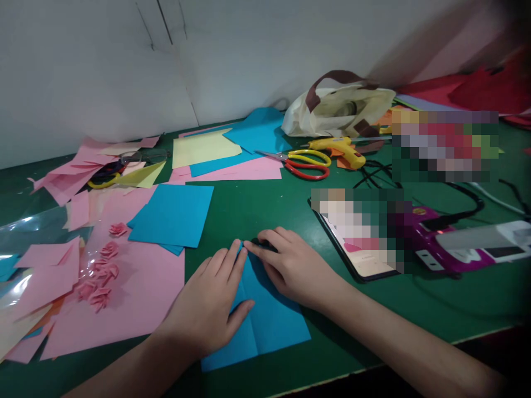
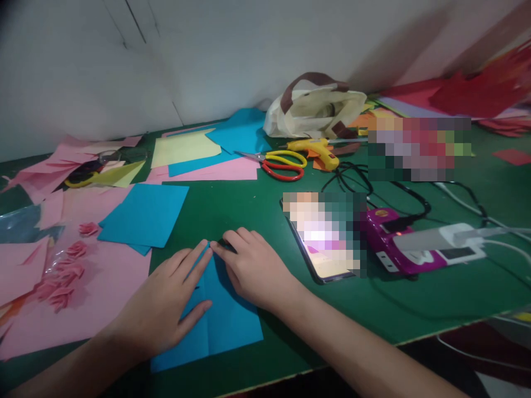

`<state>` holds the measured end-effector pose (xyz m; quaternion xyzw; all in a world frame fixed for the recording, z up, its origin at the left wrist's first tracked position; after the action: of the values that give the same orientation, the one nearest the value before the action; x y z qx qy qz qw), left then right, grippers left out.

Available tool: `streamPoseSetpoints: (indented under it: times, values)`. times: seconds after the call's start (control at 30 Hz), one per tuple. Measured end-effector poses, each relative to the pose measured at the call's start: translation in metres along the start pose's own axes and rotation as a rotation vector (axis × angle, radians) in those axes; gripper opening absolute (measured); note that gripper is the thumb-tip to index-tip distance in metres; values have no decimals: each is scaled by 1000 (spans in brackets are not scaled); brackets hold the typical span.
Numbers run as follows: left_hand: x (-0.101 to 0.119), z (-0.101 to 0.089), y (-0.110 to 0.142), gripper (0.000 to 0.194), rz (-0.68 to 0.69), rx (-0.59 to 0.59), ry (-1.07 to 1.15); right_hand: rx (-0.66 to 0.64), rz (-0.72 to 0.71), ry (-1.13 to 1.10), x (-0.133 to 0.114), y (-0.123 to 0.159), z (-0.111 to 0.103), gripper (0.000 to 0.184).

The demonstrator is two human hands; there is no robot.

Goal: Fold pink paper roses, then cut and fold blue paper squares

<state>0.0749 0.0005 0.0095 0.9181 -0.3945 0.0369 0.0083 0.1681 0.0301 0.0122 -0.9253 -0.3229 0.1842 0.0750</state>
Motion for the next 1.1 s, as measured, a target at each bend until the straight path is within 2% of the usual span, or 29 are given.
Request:
streamPoseSetpoints:
  times: [0.37, 0.67, 1.1]
  values:
    - [2, 1, -2, 59, 11, -39, -71, -24, 21, -45, 7, 0, -3, 35]
    - [3, 2, 1, 53, -31, 5, -34, -61, 42, -75, 9, 1, -5, 35]
    - [0, -3, -1, 56, 46, 3, 2, -60, 9, -95, 14, 1, -4, 33]
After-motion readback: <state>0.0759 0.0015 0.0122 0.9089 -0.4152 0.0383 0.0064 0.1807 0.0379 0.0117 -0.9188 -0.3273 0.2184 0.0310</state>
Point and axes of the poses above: each hand's wrist, its own y-axis away from the middle knuckle, its own z-axis out of the palm, x = y × z, the point moved 8 cm from there along -y, towards the middle knuckle, and after that the axes turned 4 degrees about z, right-handed, at the moved point
